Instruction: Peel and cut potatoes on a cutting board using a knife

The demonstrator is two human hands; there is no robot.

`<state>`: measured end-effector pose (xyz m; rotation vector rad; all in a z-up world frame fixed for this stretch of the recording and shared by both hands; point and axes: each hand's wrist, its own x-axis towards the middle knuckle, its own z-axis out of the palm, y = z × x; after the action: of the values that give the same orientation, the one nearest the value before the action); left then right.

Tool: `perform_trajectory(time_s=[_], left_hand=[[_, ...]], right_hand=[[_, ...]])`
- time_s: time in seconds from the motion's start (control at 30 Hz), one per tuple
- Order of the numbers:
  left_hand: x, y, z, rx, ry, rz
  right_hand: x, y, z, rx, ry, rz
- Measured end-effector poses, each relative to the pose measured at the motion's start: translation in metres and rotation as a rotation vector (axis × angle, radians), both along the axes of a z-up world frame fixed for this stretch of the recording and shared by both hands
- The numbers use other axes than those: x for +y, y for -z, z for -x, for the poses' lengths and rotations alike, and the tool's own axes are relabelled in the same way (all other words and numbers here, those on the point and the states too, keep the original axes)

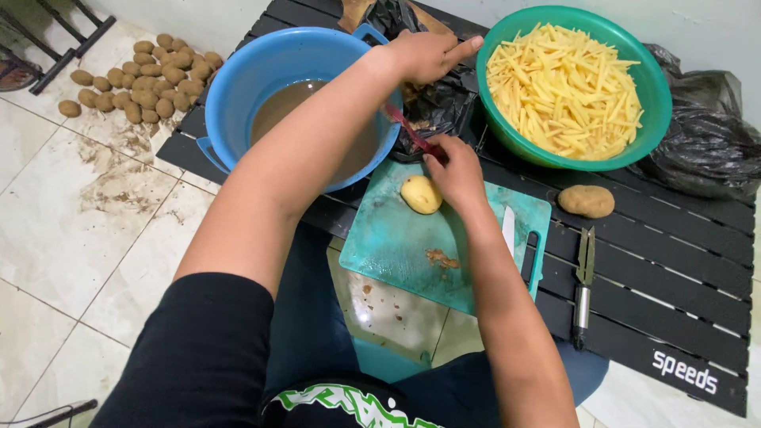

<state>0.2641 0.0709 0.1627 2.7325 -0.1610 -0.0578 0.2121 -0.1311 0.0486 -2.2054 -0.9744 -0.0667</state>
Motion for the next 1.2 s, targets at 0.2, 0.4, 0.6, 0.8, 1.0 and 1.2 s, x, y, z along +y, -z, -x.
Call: perform_trajectory(time_s=[0.2,0.4,0.6,0.8,1.0,1.2], left_hand=[[0.006,-0.027,0.016,0.201,-0.026,0.045],[0.025,0.015,-0.012,0.077,0.182,-0.185],[-0.012,0.009,0.001,0.411,0.216,-0.709],[-0.026,0.049,-0.010,0.472,0.326,-0.913],[0.003,0.083,-0.034,0.274,0.273,-0.610],[0.040,0.013,-0.025,0.057,0.123,-0.216]], right_hand=[[-0.083,-0.068,0.024,0.267,0.058,0.101],[-0.152,-0.046,0.013,0.418,0.168,0.639],[-0.134,-0.035,0.005,0.407,0.100,0.813],[-0.037,-0.073,0.012,0.395,0.222,0.178],[0.012,0.041,-0.055,0.343,0.257,-0.105],[-0.025,-0.043,-0.036,0.701,0.105,-0.577]])
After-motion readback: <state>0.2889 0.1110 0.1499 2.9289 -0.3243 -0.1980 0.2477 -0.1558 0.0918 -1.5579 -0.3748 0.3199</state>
